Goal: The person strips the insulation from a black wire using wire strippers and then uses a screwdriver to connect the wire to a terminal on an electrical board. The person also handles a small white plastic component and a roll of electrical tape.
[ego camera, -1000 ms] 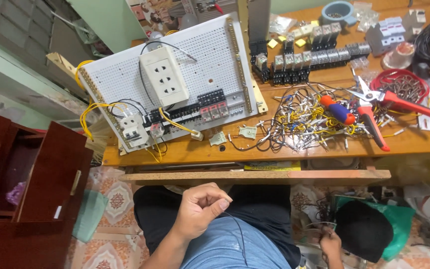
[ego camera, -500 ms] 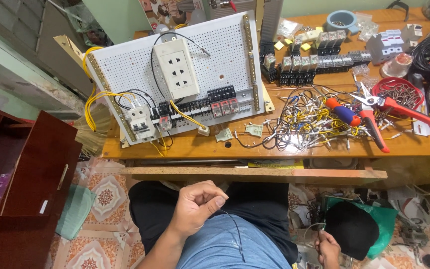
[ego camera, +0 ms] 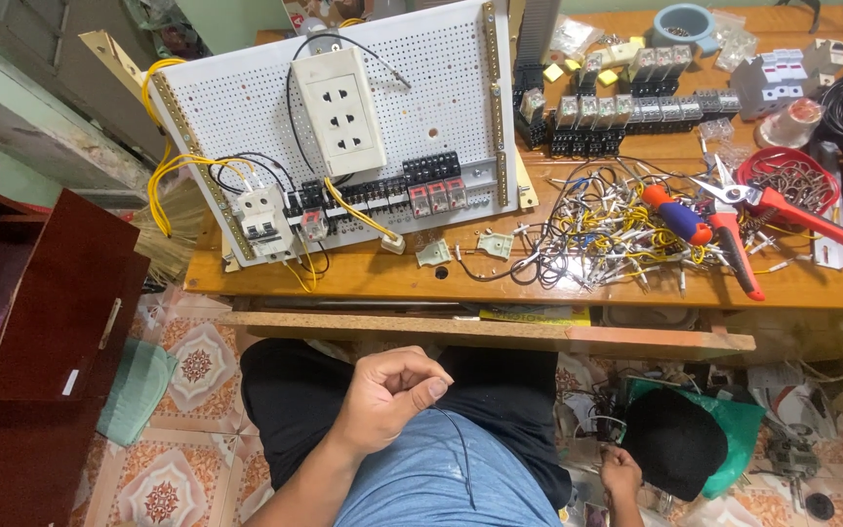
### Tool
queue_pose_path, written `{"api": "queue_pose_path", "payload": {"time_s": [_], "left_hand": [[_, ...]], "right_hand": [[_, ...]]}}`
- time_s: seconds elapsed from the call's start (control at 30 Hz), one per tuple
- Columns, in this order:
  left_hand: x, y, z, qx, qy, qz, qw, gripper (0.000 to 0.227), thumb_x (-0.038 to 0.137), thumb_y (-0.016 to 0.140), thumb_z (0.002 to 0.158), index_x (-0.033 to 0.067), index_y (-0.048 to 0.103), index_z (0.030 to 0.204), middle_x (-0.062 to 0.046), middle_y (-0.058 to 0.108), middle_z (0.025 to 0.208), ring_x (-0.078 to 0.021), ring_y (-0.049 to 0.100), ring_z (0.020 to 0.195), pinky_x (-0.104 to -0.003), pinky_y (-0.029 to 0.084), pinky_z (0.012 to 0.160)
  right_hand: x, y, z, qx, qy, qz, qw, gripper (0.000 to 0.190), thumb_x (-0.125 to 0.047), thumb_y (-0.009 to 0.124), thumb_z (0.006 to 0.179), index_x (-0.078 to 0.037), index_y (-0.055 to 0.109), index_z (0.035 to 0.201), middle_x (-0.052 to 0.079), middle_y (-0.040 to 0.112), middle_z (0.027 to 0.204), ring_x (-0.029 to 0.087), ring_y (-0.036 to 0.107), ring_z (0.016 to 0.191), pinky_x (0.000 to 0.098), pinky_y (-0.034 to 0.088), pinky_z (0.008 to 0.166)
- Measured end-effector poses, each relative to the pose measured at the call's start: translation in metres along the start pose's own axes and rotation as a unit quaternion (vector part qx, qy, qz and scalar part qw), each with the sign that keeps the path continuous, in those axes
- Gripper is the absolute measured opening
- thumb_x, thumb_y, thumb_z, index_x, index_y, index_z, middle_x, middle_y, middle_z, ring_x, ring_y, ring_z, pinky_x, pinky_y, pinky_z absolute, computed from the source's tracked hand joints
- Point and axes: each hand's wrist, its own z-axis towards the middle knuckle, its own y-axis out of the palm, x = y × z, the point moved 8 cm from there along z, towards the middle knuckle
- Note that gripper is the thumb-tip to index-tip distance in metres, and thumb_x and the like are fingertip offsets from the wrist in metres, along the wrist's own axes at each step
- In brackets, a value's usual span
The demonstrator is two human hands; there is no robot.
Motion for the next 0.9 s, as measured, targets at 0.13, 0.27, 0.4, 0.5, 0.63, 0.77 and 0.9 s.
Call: {"api": "queue_pose_path", "payload": {"time_s": [0.13,0.27,0.4,0.5,0.63,0.77,0.9], "left_hand": [[0.0,0.004,0.002,-0.009,0.001,0.001,1.0,0.009,0.011,0.076,0.093,0.0025,0.078,0.095,-0.005,0.069,0.081,-0.0095,0.059,0.066,-0.02,0.048,0.058],[-0.003,0.004,0.001,-0.005,-0.008,-0.002,1.0,0.01,0.012,0.077,0.092,0.0027,0.078,0.094,-0.005,0.068,0.08,-0.0082,0.055,0.063,-0.02,0.044,0.055],[-0.003,0.003,0.001,-0.004,-0.004,-0.007,1.0,0.01,0.012,0.077,0.092,0.0026,0.078,0.095,-0.006,0.071,0.083,-0.0094,0.06,0.068,-0.02,0.048,0.059],[-0.004,-0.001,0.0,0.007,-0.003,0.001,1.0,0.009,0.011,0.077,0.092,0.0027,0.078,0.096,-0.006,0.071,0.084,-0.0112,0.063,0.072,-0.021,0.052,0.064],[0.002,-0.009,0.002,0.027,0.001,0.024,0.999,0.018,0.019,0.073,0.096,0.0025,0.079,0.1,-0.005,0.068,0.084,-0.0115,0.062,0.071,-0.022,0.052,0.064],[0.012,-0.018,0.003,0.029,-0.001,0.071,0.997,0.022,0.018,0.064,0.1,0.0024,0.076,0.111,-0.005,0.07,0.086,-0.0125,0.066,0.077,-0.025,0.055,0.072],[0.031,-0.023,0.009,0.042,0.044,0.066,0.996,0.021,0.011,0.064,0.099,0.0002,0.073,0.114,-0.009,0.072,0.106,-0.0156,0.068,0.09,-0.025,0.059,0.081]], "right_hand": [[0.001,-0.001,0.001,-0.011,-0.048,-0.177,0.983,0.028,-0.041,0.068,0.093,-0.021,0.085,0.103,0.009,0.082,0.106,0.033,0.074,0.097,0.0414,0.052,0.083],[0.013,-0.009,-0.01,-0.011,-0.006,-0.25,0.968,0.033,-0.04,0.072,0.088,-0.018,0.086,0.107,0.014,0.08,0.119,0.036,0.073,0.109,0.041,0.052,0.091],[0.049,0.001,0.012,-0.06,-0.025,-0.312,0.948,0.028,-0.046,0.065,0.089,-0.03,0.087,0.097,0.012,0.081,0.114,0.033,0.073,0.112,0.0394,0.051,0.095],[0.064,-0.002,0.011,-0.085,0.002,-0.348,0.934,0.027,-0.04,0.062,0.09,-0.037,0.086,0.1,0.005,0.085,0.108,0.027,0.076,0.107,0.0366,0.053,0.093],[0.027,-0.017,0.008,0.011,-0.1,-0.325,0.94,0.031,-0.042,0.058,0.097,-0.02,0.079,0.092,0.017,0.082,0.102,0.041,0.072,0.105,0.0479,0.052,0.089],[-0.097,-0.028,-0.045,-0.026,-0.179,-0.232,0.956,0.033,-0.036,0.056,0.1,-0.013,0.077,0.09,0.013,0.08,0.08,0.033,0.073,0.087,0.0423,0.051,0.082],[-0.266,-0.042,-0.163,-0.139,-0.347,-0.06,0.925,0.019,-0.021,0.068,0.097,-0.008,0.081,0.102,0.004,0.079,0.078,0.015,0.069,0.065,0.0287,0.053,0.067]]}}
